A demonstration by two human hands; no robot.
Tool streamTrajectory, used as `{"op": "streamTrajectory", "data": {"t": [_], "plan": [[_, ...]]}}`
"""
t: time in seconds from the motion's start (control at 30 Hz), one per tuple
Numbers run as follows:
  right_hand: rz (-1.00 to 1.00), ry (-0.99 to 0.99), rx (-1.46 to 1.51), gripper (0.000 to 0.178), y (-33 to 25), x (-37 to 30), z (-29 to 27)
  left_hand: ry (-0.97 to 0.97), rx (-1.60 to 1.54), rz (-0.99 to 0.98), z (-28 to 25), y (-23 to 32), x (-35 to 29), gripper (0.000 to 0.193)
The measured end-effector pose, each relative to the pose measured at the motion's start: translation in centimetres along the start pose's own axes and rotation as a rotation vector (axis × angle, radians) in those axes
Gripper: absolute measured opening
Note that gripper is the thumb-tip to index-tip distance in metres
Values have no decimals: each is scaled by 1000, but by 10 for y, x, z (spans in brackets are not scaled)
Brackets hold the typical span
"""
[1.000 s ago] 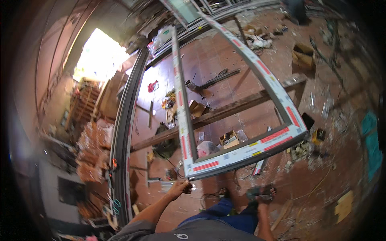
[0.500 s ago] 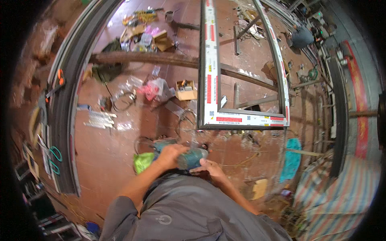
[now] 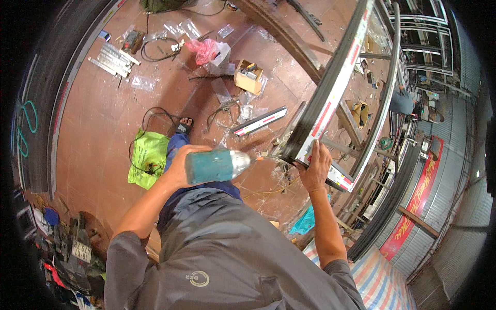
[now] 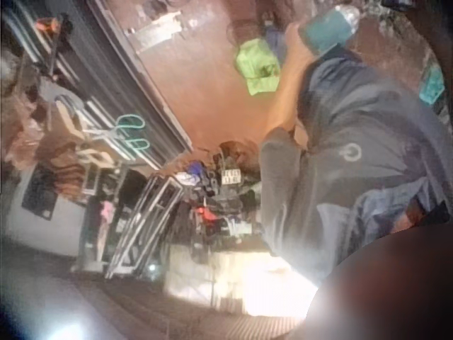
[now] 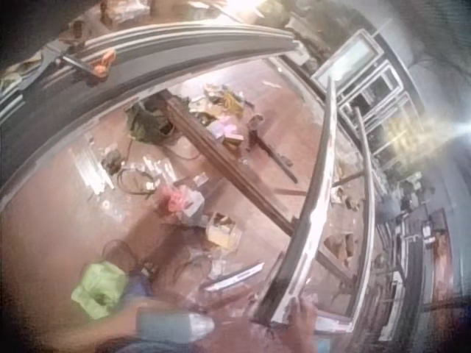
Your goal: The person assembles a window frame by aligning metal profiles, drilling holes, and inserting rubber seals. They use a cordless drill and scissors to cut and fit the seals into the frame grooves.
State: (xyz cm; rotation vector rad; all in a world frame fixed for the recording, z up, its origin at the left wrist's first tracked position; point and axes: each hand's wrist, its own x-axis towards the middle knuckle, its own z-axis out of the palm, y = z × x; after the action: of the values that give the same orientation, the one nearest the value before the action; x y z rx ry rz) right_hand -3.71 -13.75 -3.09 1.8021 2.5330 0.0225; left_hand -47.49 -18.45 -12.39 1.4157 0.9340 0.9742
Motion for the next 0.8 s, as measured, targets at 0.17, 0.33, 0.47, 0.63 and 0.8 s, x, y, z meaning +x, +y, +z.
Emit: {"op": "streamTrajectory", "data": {"t": [0.17, 0.33, 0.47, 0.63, 0.8], "plan": [[-73, 66, -71, 98, 4, 2, 3, -29, 45, -15, 17, -10, 39, 46], [-62, 56, -30, 99, 8, 4, 4, -70, -80, -128, 31, -24, 66, 54], [-58, 72, -27, 95, 10, 0, 10, 22, -75, -107, 35, -23, 75, 56], [-58, 36, -57, 96, 5, 7, 5, -79, -94, -123, 43, -41, 81, 55], [-71, 38, -42, 96, 13, 1, 10, -133, -227, -186, 46, -42, 83, 48]]}}
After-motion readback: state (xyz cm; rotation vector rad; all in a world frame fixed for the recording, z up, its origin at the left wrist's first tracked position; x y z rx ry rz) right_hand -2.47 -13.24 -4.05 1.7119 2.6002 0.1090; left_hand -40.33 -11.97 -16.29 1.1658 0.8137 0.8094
